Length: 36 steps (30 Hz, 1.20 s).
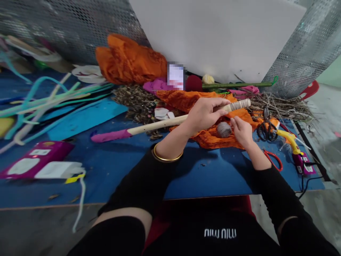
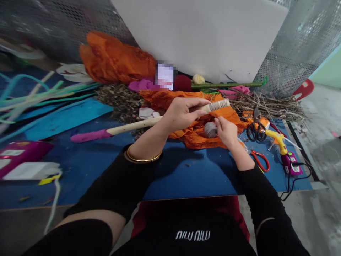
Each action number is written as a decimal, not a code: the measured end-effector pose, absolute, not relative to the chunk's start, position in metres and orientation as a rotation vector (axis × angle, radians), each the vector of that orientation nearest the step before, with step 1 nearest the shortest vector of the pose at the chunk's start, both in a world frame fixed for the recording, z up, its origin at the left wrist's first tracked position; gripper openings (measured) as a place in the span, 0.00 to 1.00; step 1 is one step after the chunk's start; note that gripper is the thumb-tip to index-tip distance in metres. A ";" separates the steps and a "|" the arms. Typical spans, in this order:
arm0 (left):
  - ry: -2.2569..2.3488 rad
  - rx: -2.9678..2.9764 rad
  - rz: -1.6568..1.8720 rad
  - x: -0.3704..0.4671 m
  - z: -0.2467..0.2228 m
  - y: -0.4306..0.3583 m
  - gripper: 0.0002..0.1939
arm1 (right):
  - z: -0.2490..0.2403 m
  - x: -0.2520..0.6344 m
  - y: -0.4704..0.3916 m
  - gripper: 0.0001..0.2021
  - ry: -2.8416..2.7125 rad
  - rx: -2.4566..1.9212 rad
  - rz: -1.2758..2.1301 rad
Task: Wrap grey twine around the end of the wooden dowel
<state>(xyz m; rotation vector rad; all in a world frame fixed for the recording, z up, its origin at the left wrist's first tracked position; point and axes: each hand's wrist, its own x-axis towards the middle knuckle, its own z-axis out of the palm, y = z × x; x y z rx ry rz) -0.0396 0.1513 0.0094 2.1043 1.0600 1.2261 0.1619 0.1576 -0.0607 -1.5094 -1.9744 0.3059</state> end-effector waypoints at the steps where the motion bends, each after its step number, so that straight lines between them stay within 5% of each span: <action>1: 1.085 2.103 1.243 -0.042 0.010 0.154 0.18 | -0.061 0.159 0.154 0.18 -2.064 -1.515 0.208; 7: 1.294 2.157 1.235 -0.050 0.002 0.171 0.17 | -0.060 0.159 0.143 0.22 -2.179 -1.259 -0.181; 18: 1.566 2.512 0.600 -0.025 -0.007 0.162 0.16 | -0.040 0.162 0.135 0.26 -1.902 -1.049 0.330; 28: 1.261 2.776 0.257 -0.010 0.000 0.139 0.16 | -0.028 0.189 0.152 0.24 -1.955 -1.152 0.135; 36: 0.978 2.797 0.301 -0.017 -0.002 0.140 0.12 | -0.028 0.196 0.167 0.24 -1.999 -1.049 0.848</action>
